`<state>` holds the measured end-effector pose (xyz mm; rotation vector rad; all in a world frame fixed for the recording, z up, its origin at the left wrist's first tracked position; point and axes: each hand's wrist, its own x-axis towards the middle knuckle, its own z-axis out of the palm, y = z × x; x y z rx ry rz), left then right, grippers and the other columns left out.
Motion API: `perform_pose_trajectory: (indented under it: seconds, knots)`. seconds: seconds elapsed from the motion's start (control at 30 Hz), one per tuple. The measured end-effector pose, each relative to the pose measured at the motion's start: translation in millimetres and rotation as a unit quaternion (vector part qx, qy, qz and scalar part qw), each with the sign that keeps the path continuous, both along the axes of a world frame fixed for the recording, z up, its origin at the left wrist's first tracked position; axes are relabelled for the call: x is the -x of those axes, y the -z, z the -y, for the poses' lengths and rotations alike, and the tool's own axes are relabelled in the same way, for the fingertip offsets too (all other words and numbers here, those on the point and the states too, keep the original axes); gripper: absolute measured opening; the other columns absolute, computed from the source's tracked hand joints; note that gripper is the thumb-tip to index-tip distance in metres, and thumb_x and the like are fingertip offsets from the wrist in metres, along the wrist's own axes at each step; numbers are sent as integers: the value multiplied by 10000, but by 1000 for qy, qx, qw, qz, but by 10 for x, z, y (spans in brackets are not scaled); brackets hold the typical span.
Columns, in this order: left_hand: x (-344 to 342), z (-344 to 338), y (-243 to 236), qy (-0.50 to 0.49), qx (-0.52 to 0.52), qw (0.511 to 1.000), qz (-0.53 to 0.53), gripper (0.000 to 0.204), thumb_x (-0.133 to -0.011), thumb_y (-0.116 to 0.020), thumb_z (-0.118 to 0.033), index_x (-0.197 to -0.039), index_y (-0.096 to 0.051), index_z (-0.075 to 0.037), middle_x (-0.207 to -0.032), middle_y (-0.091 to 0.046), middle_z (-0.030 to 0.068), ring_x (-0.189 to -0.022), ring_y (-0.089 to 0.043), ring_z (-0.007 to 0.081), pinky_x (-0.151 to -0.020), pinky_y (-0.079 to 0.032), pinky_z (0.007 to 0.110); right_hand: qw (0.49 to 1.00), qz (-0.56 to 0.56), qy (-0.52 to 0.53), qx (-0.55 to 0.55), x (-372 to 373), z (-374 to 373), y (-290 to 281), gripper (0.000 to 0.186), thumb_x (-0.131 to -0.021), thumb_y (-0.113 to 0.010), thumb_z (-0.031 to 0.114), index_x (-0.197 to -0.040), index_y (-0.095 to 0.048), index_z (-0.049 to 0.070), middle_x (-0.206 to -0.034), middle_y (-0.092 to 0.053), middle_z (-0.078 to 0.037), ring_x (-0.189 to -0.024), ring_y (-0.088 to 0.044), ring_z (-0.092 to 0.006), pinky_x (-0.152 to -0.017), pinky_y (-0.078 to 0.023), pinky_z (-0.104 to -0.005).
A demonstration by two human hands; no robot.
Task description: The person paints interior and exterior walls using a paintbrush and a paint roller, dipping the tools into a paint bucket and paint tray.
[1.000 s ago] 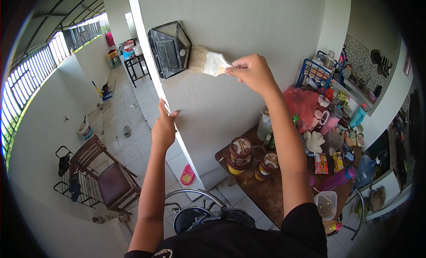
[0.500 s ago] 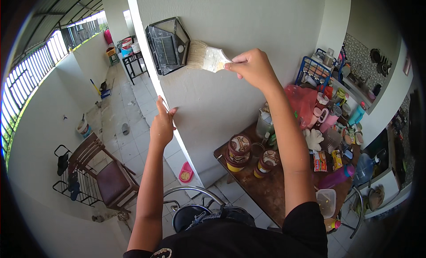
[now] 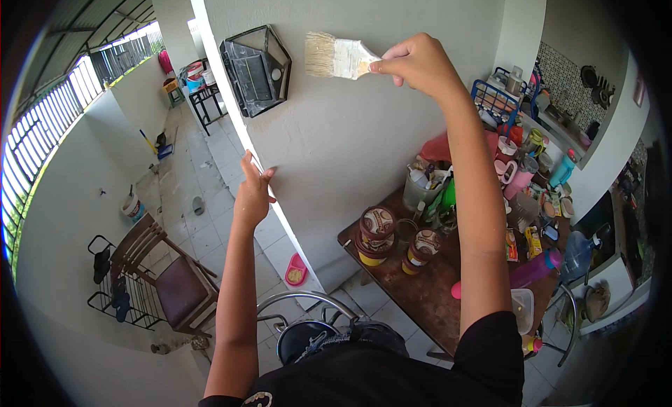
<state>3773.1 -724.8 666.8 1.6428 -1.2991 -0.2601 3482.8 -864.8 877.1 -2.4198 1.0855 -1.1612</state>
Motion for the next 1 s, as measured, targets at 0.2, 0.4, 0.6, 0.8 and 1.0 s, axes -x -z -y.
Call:
perform_pose_trajectory:
  seconds: [0.2,0.4,0.6,0.8,1.0]
  knots:
    - [-32,17,33,-3,5,1000,18,641,-1031,-424,-305,-1452,-72,26,-823,-687,226,-547,-660,311,-529,-530,345,999,-12,-15,-33,-234,-35,53,294,-684,-752,325,-816,-770,63,-595,-645,-54,-548,-601,-143,-579,-472,-283]
    - [-37,25,42,0,3,1000,20,699,-1031,-408,-374,-1460,-41,38,-838,-683,253,-582,-677,322,-526,-544,344,999,-23,13,-22,-248,-92,12,282,-695,-747,322,-834,-775,78,-621,-662,-63,-570,-628,-155,-612,-497,-294]
    - [6,6,-18,14,12,1000,6,731,-1027,-400,-418,-1461,-27,37,-897,-665,301,-669,-697,352,-539,-564,347,1000,-8,4,21,-244,-31,26,281,-731,-767,320,-827,-779,57,-536,-604,-48,-491,-547,-121,-514,-428,-275]
    - [-24,-5,8,5,-6,1000,15,746,-1022,-399,-444,-1457,-33,40,-863,-663,298,-641,-691,356,-533,-564,360,994,-72,51,70,-191,-85,-147,284,-677,-782,338,-843,-784,108,-779,-726,-94,-716,-689,-248,-698,-539,-347]
    - [-17,4,33,13,8,1000,27,712,-1017,-462,-325,-1442,-43,62,-794,-653,283,-594,-676,364,-496,-538,371,988,-84,47,124,54,-353,-709,299,-651,-790,337,-845,-784,110,-795,-728,-107,-723,-693,-270,-702,-555,-358]
